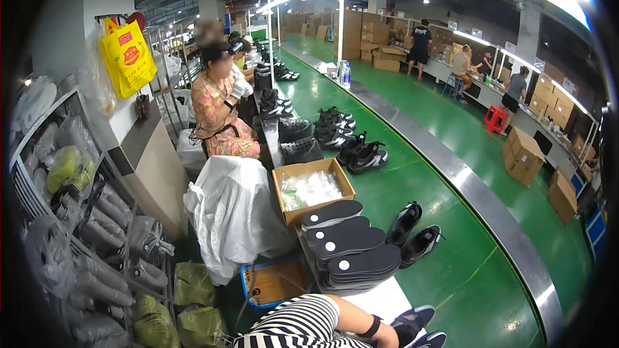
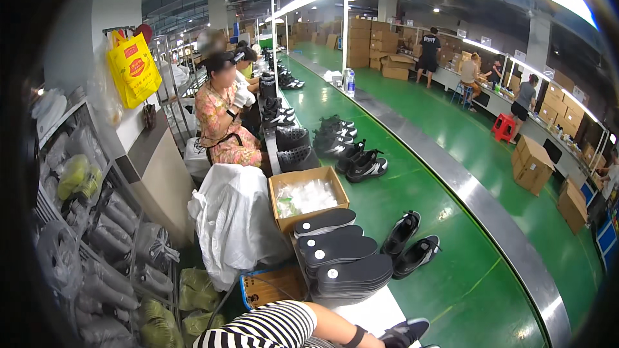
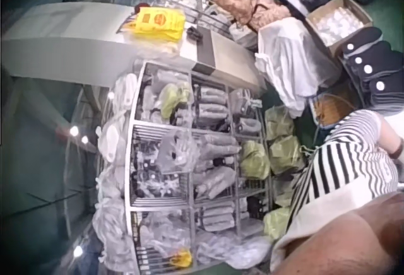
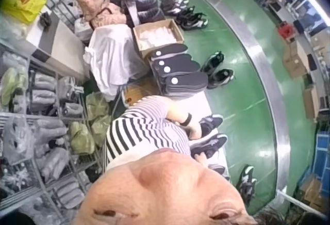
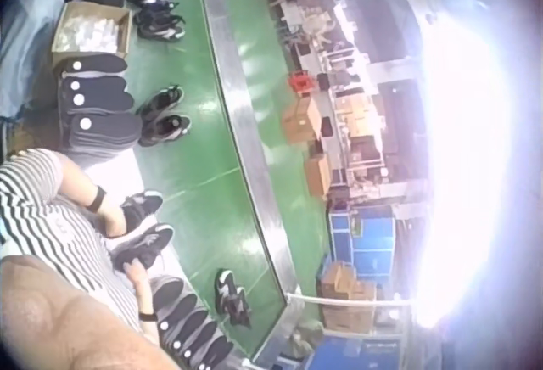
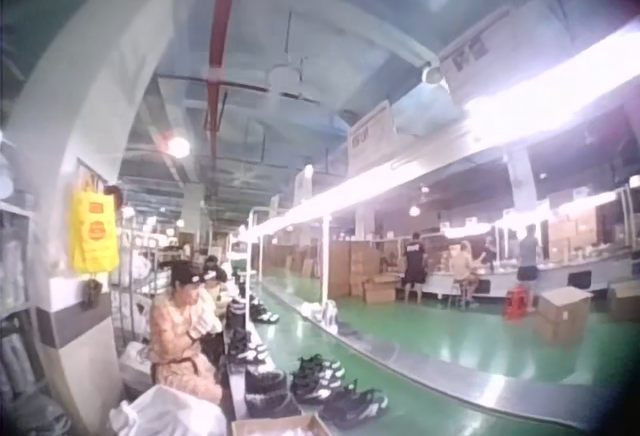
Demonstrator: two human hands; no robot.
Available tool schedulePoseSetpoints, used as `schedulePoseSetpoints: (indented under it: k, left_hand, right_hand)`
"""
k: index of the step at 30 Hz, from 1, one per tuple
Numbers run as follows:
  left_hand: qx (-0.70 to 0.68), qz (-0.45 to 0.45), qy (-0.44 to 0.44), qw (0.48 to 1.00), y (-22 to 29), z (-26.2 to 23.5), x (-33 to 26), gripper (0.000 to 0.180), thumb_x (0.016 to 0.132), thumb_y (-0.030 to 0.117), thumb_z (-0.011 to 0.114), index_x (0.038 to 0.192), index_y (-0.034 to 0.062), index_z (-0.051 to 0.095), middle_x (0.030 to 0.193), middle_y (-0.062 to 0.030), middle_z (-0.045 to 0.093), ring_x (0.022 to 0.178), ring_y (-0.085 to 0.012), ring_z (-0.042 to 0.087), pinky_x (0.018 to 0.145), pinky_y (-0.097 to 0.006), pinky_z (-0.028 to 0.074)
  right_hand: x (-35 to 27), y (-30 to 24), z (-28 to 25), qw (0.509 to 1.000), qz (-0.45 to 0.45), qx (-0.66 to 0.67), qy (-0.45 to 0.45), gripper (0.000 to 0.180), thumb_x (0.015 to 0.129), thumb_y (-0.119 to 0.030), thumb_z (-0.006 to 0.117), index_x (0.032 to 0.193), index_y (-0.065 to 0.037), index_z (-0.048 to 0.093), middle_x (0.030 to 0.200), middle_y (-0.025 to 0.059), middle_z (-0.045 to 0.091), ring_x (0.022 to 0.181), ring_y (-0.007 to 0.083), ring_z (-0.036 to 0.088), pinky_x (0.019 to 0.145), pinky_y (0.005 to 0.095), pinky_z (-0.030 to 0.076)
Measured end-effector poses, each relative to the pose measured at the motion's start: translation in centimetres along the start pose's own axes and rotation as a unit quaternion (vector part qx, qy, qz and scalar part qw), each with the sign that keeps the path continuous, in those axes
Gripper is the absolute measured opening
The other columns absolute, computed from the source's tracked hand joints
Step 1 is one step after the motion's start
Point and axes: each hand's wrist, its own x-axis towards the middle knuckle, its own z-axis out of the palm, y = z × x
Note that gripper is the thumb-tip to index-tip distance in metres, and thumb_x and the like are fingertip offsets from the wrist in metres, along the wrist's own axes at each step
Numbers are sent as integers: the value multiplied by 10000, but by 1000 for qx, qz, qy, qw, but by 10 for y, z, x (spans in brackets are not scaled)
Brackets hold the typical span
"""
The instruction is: The person inserts insoles into black sneakers on a factory assembly line. They pick up a shoe, place an insole inside, and then move the shoe along the conveyor belt. The process is repeated for multiple pairs of shoes.
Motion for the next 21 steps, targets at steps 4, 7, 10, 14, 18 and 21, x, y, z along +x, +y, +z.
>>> schedulePoseSetpoints:
  k: [4, 7, 10, 14, 18, 21]
  left_hand:
    - [-46, -18, 27, 998, 16, 3, -5, 261, 640, 186, 566, 798, -22, 572, 783, -193, 549, 741, -272, 544, 642, -354, 422]
    - [-71, -23, 31, 997, 23, 4, -3, 278, 658, 191, 551, 825, -31, 559, 806, -202, 537, 758, -273, 531, 656, -356, 411]
    - [-92, -27, 33, 995, 29, 3, 2, 294, 677, 196, 536, 852, -39, 547, 829, -212, 524, 774, -274, 519, 669, -358, 399]
    - [-112, -33, 37, 992, 39, 5, 11, 315, 701, 203, 516, 888, -50, 530, 860, -224, 508, 796, -276, 502, 687, -361, 384]
    - [-135, -46, 43, 989, 54, 9, 23, 337, 726, 210, 497, 925, -61, 513, 891, -236, 491, 818, -277, 486, 705, -364, 368]
    - [-200, -127, 417, 877, 53, 73, 55, 217, 675, 101, 483, 774, -70, 574, 713, -204, 534, 620, -263, 521, 573, -352, 389]
  right_hand:
    - [1, 8, 2, 1000, 7, 9, -8, 488, 756, -349, 482, 1112, -18, 447, 1001, 208, 532, 945, 364, 489, 846, 415, 346]
    - [2, 16, 5, 1000, 20, 18, -16, 492, 756, -356, 481, 1115, -22, 446, 998, 204, 535, 939, 362, 495, 841, 414, 353]
    - [2, 23, 8, 999, 28, 23, -25, 496, 757, -364, 480, 1118, -26, 446, 996, 200, 538, 932, 360, 501, 836, 414, 360]
    - [0, 34, 12, 998, 40, 30, -34, 501, 757, -374, 479, 1121, -32, 445, 992, 195, 543, 923, 357, 510, 829, 412, 369]
    - [-1, 48, 19, 997, 53, 33, -37, 506, 758, -384, 478, 1125, -38, 444, 989, 189, 547, 914, 354, 518, 822, 411, 377]
    - [-8, 55, 29, 995, 77, 53, -19, 510, 758, -392, 477, 1128, -43, 443, 986, 185, 551, 908, 352, 524, 816, 410, 384]
